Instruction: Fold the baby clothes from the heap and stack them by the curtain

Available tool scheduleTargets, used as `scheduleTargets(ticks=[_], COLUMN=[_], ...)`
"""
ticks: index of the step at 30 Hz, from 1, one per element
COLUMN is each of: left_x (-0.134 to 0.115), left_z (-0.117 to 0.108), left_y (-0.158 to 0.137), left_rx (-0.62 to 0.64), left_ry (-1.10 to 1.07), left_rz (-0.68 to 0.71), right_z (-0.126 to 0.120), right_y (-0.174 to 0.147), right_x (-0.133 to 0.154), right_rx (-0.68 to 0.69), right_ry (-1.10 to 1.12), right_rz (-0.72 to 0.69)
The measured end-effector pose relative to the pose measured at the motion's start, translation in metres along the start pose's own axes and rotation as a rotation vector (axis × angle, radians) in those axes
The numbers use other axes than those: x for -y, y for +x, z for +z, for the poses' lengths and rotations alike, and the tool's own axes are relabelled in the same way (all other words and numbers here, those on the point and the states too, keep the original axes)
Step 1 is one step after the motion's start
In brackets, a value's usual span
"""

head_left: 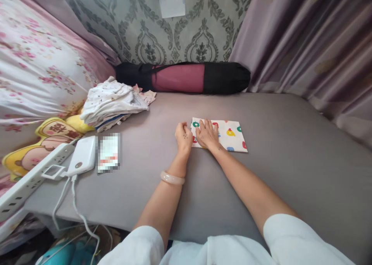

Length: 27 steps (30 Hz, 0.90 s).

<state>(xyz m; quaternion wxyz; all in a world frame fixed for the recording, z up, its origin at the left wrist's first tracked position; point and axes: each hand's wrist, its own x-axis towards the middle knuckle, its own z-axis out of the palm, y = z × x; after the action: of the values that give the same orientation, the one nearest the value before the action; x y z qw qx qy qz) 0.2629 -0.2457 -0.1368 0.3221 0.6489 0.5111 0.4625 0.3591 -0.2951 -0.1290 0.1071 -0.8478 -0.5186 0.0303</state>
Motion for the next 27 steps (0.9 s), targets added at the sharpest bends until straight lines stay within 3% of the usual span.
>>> scheduleTargets(ticks=[6, 13, 20, 27], left_x=[-0.002, 0.0, 0.006, 0.003], left_z=[-0.003, -0.004, -0.002, -0.003], left_y=[0.0, 0.004, 0.005, 0.004], left_rx=[-0.005, -0.04, -0.072, -0.086], left_ry=[-0.021, -0.066, -0.075, -0.1], left_rz=[-0.017, -0.017, 0.019, -0.005], right_z=[-0.004, 0.0, 0.002, -0.008], right_y=[0.001, 0.008, 0.01, -0.009], right_x=[0.007, 0.025, 0.027, 0.031], right_rx=[0.023, 0.013, 0.036, 0.073], right_ry=[0.022, 0.039, 0.05, 0.035], right_rz=[0.019, -0.124, -0.113, -0.161])
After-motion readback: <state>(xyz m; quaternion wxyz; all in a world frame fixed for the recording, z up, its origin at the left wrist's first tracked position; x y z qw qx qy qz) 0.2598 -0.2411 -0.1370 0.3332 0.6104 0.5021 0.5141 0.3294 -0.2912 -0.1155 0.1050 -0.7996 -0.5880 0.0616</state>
